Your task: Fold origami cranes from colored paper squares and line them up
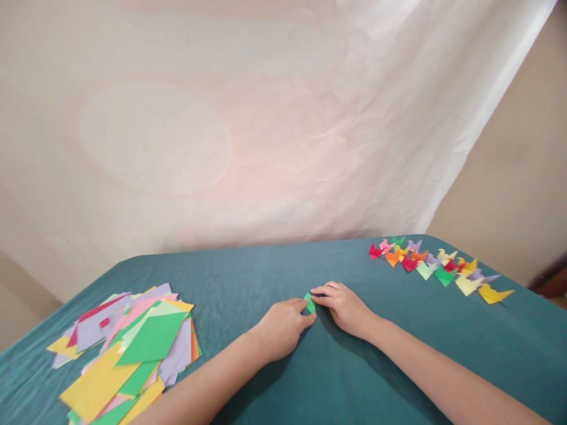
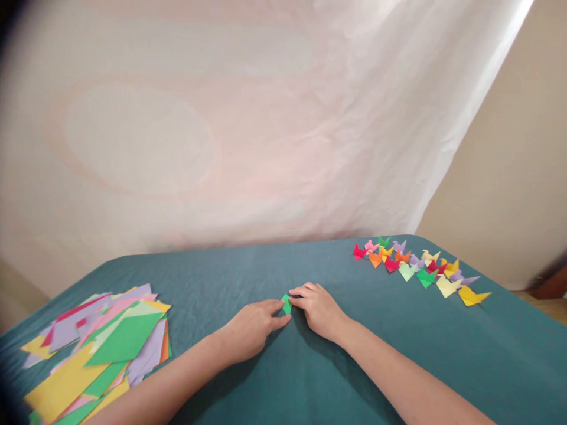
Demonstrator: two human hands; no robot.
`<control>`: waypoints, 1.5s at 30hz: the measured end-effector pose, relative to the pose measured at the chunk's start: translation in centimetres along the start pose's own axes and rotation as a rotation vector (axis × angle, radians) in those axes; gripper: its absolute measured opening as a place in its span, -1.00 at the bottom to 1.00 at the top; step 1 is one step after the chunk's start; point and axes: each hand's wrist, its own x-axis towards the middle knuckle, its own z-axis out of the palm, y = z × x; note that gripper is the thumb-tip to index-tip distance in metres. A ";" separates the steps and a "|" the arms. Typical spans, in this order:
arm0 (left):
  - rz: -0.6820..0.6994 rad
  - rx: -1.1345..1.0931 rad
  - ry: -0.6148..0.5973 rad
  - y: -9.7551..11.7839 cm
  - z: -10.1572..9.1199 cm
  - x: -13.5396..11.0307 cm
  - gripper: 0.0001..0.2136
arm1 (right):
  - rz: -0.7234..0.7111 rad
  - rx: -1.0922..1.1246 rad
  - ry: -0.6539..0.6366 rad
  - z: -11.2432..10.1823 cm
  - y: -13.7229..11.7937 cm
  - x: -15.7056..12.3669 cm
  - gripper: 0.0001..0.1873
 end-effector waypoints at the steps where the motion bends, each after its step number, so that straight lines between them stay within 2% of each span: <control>1: -0.001 -0.006 -0.005 0.0 -0.1 0.0 -0.72 | 0.003 0.002 0.009 0.1 0.0 -0.1 -0.54; 8: -0.023 -0.004 -0.014 0.4 -0.4 -0.2 -0.69 | 0.058 0.006 0.117 0.7 0.4 -0.4 -0.53; 15: 0.016 -0.021 -0.033 -0.1 -0.7 -0.6 -0.62 | 0.046 0.018 0.123 0.4 0.4 -0.4 -0.56; 21: 0.000 -0.063 -0.018 -0.4 -0.2 -0.6 -0.52 | 0.055 0.070 0.115 0.5 0.4 -0.4 -0.48; 25: 0.007 -0.061 0.001 -0.6 0.1 -0.4 -0.57 | 0.064 0.125 0.122 0.5 0.3 -0.3 -0.45; 33: -0.026 -0.069 0.006 -0.7 -0.6 -0.4 -0.63 | 0.114 0.297 0.139 0.2 -0.5 0.0 -0.37; 37: 0.004 -0.081 -0.002 -1.2 -0.8 -0.5 -0.59 | 0.081 0.300 0.137 0.3 -0.8 0.0 -0.44; 45: 0.039 -0.158 -0.048 -1.6 -1.4 -0.9 -0.53 | 0.030 0.149 0.058 0.2 -1.5 0.1 -0.57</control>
